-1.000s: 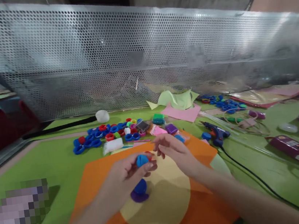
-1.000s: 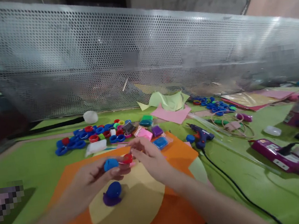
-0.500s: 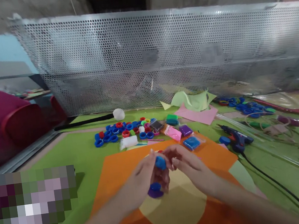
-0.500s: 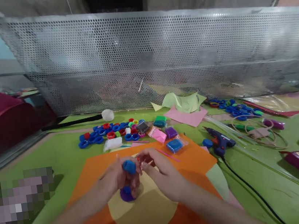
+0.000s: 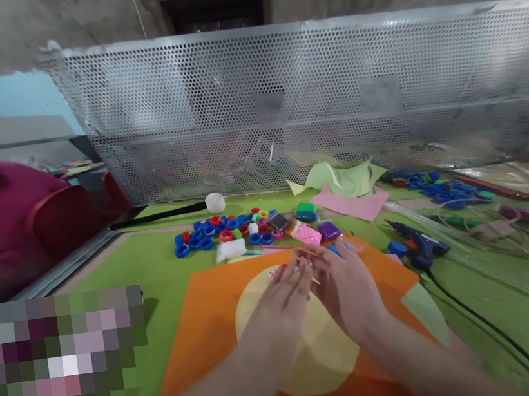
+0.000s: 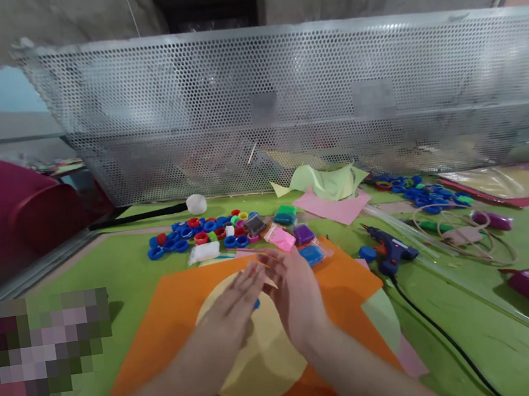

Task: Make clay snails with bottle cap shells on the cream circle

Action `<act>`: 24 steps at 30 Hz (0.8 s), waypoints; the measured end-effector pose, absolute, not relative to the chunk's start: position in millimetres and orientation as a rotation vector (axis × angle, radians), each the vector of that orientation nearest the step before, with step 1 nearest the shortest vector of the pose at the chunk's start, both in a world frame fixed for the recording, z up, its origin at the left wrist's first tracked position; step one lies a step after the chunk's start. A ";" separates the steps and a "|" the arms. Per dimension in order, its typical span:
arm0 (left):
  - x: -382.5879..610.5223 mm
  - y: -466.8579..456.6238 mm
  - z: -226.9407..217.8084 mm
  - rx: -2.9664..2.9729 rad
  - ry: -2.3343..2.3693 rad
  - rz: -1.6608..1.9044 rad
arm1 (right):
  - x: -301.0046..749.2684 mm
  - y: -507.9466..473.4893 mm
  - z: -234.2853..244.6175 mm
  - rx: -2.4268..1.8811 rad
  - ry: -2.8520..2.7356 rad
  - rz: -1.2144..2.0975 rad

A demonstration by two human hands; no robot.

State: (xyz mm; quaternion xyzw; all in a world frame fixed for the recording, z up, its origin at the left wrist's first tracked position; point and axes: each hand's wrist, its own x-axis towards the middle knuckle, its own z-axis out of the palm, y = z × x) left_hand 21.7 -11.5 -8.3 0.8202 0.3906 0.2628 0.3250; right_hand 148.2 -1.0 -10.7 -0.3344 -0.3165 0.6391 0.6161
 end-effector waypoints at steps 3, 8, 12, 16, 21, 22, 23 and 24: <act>41.8 -26.8 -12.5 2.293 0.954 0.597 | 149.0 -3.3 -1.5 -0.761 -0.553 1.543; 52.7 -42.5 6.9 2.361 0.699 0.526 | 145.9 -8.7 -5.7 -0.630 -0.450 1.597; 58.6 -25.5 17.3 2.166 0.884 0.941 | 137.4 -21.4 -2.0 -0.577 -0.508 1.560; 62.8 -3.5 15.3 2.243 0.991 1.099 | 141.4 -28.5 19.0 -0.546 -0.479 1.545; 61.1 -6.0 4.3 2.617 0.697 0.868 | 158.5 -9.8 19.2 -0.733 -0.521 1.508; 61.2 -8.7 2.2 2.668 0.639 0.821 | 160.2 -5.5 14.8 -0.789 -0.569 1.473; 61.4 -11.2 0.6 2.688 0.608 0.803 | 160.8 -2.2 9.7 -0.830 -0.645 1.423; 61.8 -13.0 -0.5 2.683 0.598 0.813 | 160.2 -0.1 4.6 -0.849 -0.761 1.364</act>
